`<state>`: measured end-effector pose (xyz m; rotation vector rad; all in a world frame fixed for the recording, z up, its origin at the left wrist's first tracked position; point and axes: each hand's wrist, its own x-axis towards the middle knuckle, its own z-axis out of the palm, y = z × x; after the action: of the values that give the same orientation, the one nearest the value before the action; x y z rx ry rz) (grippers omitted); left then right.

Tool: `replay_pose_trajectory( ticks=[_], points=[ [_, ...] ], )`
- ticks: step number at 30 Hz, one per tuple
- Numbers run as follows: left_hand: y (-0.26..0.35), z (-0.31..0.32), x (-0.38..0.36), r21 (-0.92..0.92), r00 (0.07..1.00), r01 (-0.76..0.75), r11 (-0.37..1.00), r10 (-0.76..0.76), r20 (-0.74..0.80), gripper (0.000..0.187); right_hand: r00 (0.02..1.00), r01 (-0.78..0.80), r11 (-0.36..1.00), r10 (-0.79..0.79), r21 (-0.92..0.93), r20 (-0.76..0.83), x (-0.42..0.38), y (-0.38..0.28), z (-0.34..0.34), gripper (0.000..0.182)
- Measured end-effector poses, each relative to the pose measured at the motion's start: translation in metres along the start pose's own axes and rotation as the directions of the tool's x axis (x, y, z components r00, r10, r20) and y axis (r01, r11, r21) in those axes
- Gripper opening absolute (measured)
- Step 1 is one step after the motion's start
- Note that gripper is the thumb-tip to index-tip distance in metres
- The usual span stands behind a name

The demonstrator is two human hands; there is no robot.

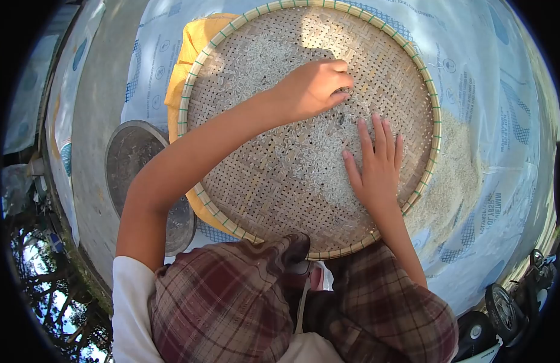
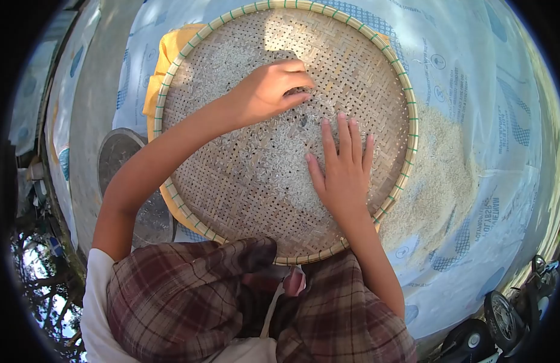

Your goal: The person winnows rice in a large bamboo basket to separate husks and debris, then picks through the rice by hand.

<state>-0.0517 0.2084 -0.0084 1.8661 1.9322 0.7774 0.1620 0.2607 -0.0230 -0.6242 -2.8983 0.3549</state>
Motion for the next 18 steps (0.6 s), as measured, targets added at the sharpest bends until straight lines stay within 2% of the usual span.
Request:
replay_pose_trajectory(
  ticks=[2, 4, 11, 14, 16, 17, 18],
  points=[
    [0.003, 0.004, 0.002, 0.045, 0.999, -0.038, 0.998, 0.039, -0.029, 0.016, 1.000, -0.011, 1.000, 0.011, 0.001, -0.011, 0.001, 0.000, 0.001, 0.055],
    [0.006, 0.010, 0.002, 0.137, 0.981, -0.123, 0.983, 0.141, -0.131, 0.012, 1.000, -0.005, 1.000, 0.005, 0.007, -0.012, 0.000, 0.000, 0.000, 0.055],
    [-0.001, 0.016, 0.005, 0.275, 0.964, -0.210, 0.938, 0.246, -0.103, 0.008, 1.000, -0.015, 1.000, 0.015, 0.011, -0.014, 0.001, -0.001, 0.001, 0.055],
    [0.001, 0.014, 0.007, 0.210, 0.959, -0.201, 0.957, 0.236, -0.157, 0.009, 1.000, -0.018, 1.000, 0.018, 0.011, -0.017, 0.001, 0.000, 0.001, 0.056],
    [0.000, 0.011, 0.006, 0.134, 0.987, -0.068, 0.989, 0.086, -0.135, 0.009, 1.000, -0.015, 1.000, 0.015, 0.006, -0.027, 0.001, -0.001, 0.001, 0.056],
    [0.000, 0.011, 0.006, 0.133, 0.987, -0.068, 0.989, 0.086, -0.133, 0.009, 1.000, -0.017, 1.000, 0.017, 0.008, -0.026, 0.001, -0.001, 0.001, 0.056],
    [-0.001, 0.010, 0.006, -0.054, 0.988, -0.014, 0.998, 0.005, -0.157, 0.008, 1.000, -0.018, 1.000, 0.018, 0.016, -0.008, 0.001, -0.001, -0.001, 0.055]
  ],
)
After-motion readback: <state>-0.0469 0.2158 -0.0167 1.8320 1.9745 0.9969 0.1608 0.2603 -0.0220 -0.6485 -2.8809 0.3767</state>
